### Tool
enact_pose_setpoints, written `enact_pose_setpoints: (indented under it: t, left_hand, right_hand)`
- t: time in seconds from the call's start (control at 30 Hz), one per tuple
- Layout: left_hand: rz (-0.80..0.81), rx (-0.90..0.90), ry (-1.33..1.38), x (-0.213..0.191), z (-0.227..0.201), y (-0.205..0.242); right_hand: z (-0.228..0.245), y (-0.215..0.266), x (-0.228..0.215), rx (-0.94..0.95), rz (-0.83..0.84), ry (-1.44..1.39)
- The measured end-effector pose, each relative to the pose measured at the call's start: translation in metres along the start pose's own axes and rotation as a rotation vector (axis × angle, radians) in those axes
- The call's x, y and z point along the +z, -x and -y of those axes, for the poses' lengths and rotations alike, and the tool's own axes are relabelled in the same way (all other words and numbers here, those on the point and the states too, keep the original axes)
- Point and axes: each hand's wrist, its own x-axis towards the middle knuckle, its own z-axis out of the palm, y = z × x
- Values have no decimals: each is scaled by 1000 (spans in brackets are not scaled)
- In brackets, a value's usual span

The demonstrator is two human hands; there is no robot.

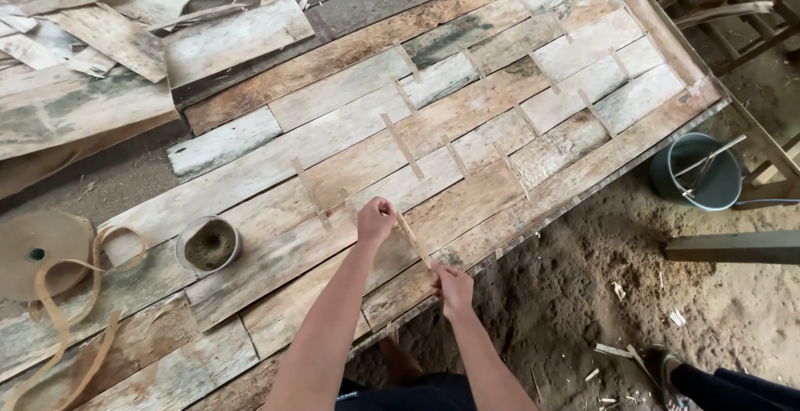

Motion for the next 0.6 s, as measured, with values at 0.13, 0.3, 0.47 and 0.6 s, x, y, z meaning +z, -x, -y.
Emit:
enact_pose_setpoints:
  t: [0.13,0.3,0.47,0.6]
  left_hand:
    - [-15,7,-47,-4,-10,8]
    - [-60,38,-126,3,-8,1]
    - [-72,52,-145,14,8,-17]
    - [-67,57,-173,12,2,-13]
  right_hand:
    - [-14,-15,0,18,-34,21]
    - [-18,-22,4,30,-38,49]
    - [-19,-31,6,55,-25,62]
    - [-22,-36,4,70,-10,52]
